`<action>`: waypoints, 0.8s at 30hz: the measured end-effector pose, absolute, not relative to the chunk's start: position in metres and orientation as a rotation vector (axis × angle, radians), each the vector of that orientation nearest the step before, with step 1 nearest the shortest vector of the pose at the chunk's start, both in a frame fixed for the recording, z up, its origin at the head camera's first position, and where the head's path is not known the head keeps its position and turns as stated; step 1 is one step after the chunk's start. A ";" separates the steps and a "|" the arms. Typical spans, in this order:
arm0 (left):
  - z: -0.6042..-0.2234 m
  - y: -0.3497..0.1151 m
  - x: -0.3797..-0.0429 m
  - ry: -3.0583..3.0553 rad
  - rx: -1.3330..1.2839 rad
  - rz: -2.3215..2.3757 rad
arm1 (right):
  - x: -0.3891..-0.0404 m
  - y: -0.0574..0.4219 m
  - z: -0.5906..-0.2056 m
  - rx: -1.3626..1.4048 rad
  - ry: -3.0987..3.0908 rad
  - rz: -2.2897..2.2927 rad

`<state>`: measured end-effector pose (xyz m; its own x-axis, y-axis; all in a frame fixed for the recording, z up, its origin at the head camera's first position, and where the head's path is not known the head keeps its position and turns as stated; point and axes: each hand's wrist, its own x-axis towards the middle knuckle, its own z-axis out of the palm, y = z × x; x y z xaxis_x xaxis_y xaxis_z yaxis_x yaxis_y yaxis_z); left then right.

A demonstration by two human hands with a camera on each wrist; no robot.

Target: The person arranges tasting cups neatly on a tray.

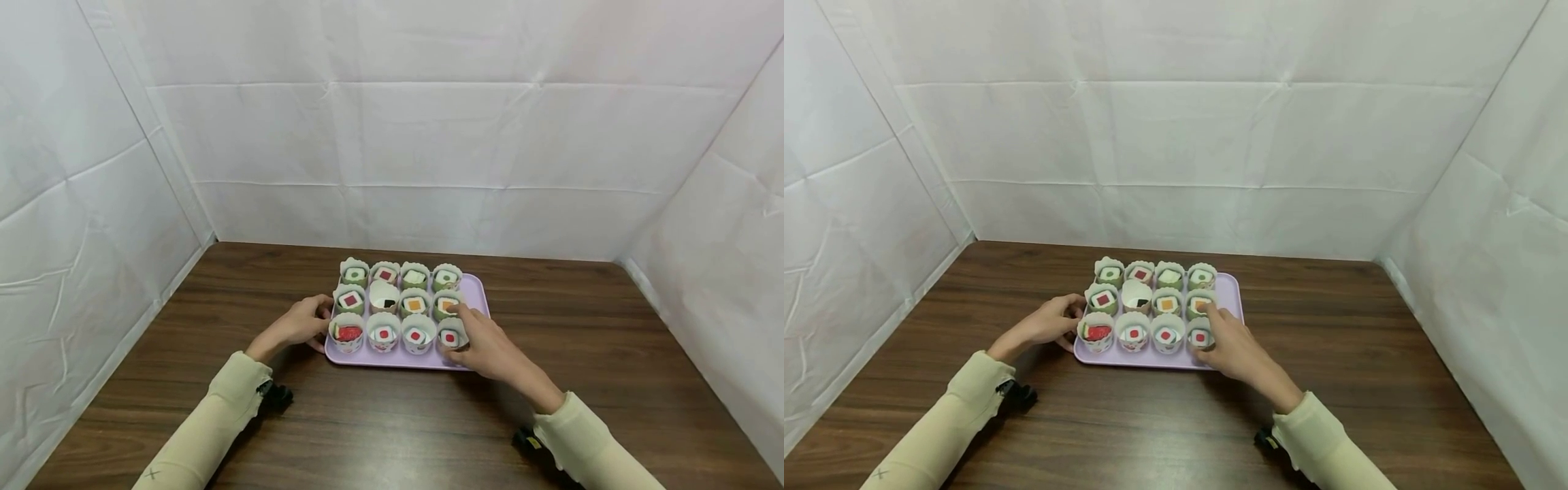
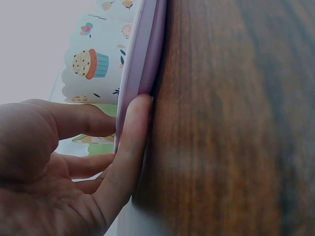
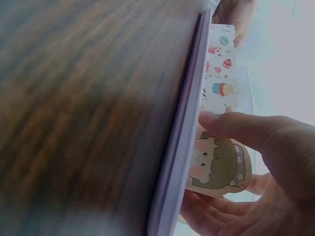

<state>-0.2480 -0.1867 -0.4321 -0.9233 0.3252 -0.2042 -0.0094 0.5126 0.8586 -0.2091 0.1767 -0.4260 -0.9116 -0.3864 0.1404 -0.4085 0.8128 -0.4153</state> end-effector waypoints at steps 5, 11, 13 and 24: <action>-0.431 -0.186 -0.249 2.423 0.268 1.374 | -0.208 0.180 -0.420 0.642 -2.993 0.694; -0.431 -0.185 -0.249 2.424 0.265 1.367 | -0.210 0.193 -0.410 0.639 -3.040 0.785; -0.431 -0.184 -0.249 2.426 0.266 1.372 | -0.212 0.198 -0.407 0.642 -3.041 0.826; -0.433 -0.184 -0.246 2.422 0.258 1.385 | -0.214 0.215 -0.396 0.717 -2.981 0.877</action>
